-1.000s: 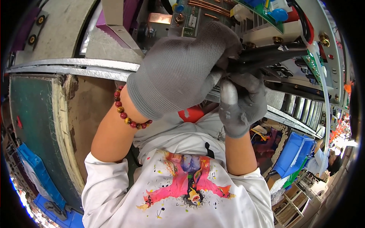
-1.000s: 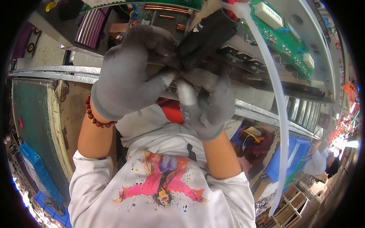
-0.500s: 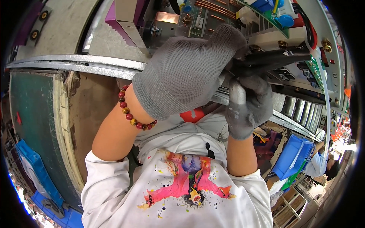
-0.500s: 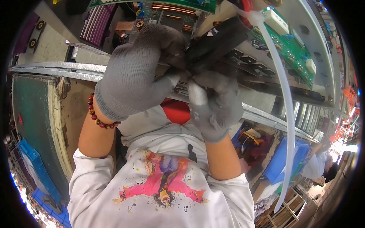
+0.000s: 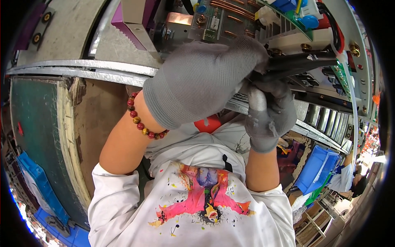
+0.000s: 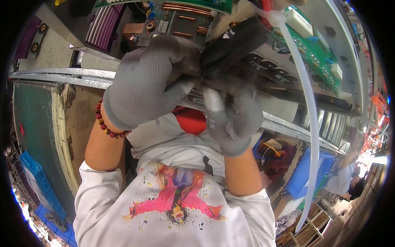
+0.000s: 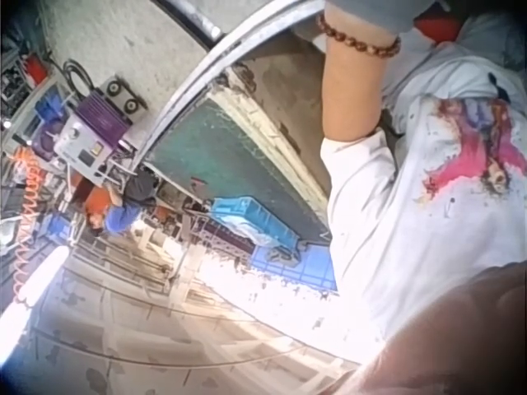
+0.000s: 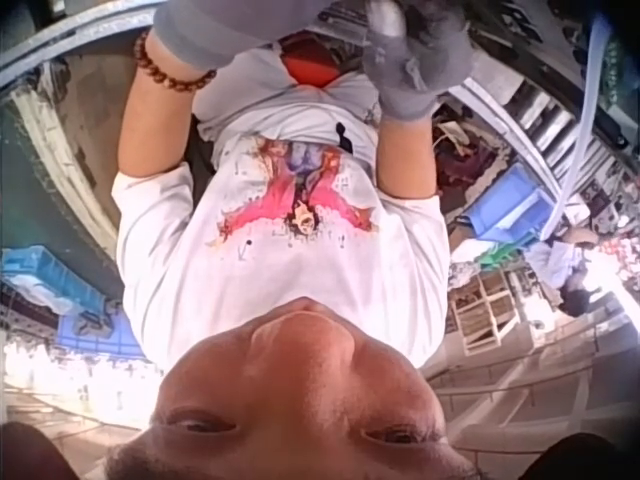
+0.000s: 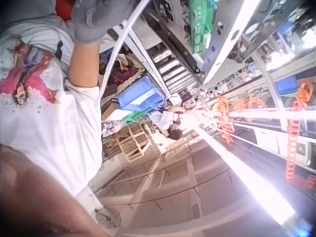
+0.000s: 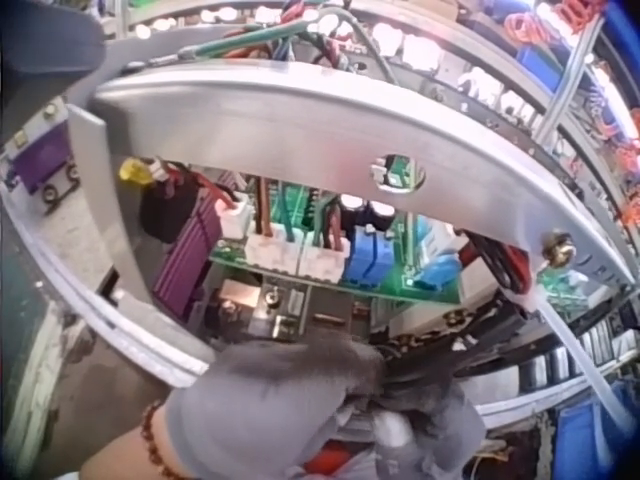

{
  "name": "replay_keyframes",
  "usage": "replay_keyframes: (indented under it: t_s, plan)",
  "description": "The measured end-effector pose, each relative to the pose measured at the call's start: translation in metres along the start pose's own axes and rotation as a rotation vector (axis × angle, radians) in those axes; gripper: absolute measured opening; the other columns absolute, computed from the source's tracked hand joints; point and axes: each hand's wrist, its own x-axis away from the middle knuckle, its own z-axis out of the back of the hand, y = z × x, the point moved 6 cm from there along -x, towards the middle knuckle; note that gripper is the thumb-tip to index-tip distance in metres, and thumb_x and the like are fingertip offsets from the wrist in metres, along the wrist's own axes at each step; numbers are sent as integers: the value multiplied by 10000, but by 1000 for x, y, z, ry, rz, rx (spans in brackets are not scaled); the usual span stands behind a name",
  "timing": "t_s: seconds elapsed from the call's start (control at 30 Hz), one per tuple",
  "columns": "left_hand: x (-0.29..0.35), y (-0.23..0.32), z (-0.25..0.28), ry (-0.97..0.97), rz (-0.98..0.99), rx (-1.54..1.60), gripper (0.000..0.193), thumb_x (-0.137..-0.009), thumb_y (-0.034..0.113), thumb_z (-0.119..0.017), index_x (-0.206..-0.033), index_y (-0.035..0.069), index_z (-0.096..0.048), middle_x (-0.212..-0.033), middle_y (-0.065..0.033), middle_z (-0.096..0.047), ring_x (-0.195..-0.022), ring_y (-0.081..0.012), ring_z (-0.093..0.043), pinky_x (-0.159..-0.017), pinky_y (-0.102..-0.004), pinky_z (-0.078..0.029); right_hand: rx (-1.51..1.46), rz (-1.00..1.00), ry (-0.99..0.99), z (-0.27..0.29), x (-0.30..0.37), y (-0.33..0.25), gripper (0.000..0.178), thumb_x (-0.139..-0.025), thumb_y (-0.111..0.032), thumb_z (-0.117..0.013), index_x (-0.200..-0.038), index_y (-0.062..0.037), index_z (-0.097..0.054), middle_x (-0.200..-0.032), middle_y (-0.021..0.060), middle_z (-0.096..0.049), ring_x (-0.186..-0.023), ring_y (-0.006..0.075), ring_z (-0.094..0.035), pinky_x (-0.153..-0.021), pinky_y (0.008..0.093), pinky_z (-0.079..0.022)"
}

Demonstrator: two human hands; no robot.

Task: Assembling the internal wiring and components of an electronic inverter or welding unit on a workshop production line.

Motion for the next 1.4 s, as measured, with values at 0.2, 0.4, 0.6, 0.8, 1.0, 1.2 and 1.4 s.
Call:
replay_keyframes:
  t_s: [0.2, 0.4, 0.6, 0.8, 1.0, 1.2, 1.4]
  plan:
    - [0, 2, 1, 48, -70, 101, 314, -724, -13, -771, -965, 56, -581, -975, -106, -697, -789, -282, -706, -668, -340, -564, 148, 125, -74, -2, -1, -11, 209, -818, -70, -785, -988, -48, -664, -938, 125, -699, -828, 317, -667, -755, 373, -521]
    - [16, 0, 2, 220, 153, 313, 261, -755, -49, -734, -939, 13, -561, -967, -109, -681, -826, -230, -710, -680, -321, -576, 212, 259, -46, -4, -4, -13, 197, -869, -128, -770, -987, -45, -635, -926, 148, -688, -833, 343, -653, -736, 397, -506]
    - [54, -10, -50, 173, 967, 1118, 263, -941, 174, -654, -1078, -51, -669, -879, -58, -688, -782, -80, -617, -701, -267, -525, 279, 264, 86, -5, 1, -14, 178, -911, -140, -738, -1005, -41, -624, -971, 141, -653, -867, 313, -615, -792, 375, -492]
    - [49, -6, -66, 111, 1138, 1422, 237, -951, 210, -641, -1033, -8, -687, -745, -11, -633, -572, -40, -544, -491, -205, -428, 159, 174, -69, 3, -7, -16, 135, -913, -130, -727, -964, -46, -634, -983, 148, -657, -874, 309, -635, -757, 363, -500]
    - [41, -7, -62, 180, 1104, 1425, 198, -953, 190, -644, -986, -1, -683, -719, 5, -621, -575, -41, -531, -501, -214, -428, 284, 320, -150, 2, -15, -19, 178, -932, -218, -711, -964, -60, -635, -953, 138, -657, -875, 326, -635, -751, 371, -499]
    - [38, -15, -52, 302, 970, 979, 229, -980, 175, -601, -942, -41, -667, -738, -44, -652, -679, -105, -594, -628, -305, -502, -54, -1, -186, -10, -4, -14, 144, -958, -213, -666, -940, -71, -655, -933, 102, -677, -882, 298, -649, -784, 376, -503]
    - [27, -26, -41, 320, 599, 526, 222, -956, 169, -610, -882, -35, -659, -802, -157, -684, -719, -284, -661, -662, -395, -520, 153, 80, 134, 3, -13, -17, 173, -863, -141, -763, -962, -17, -695, -862, 104, -695, -765, 215, -669, -689, 284, -512]
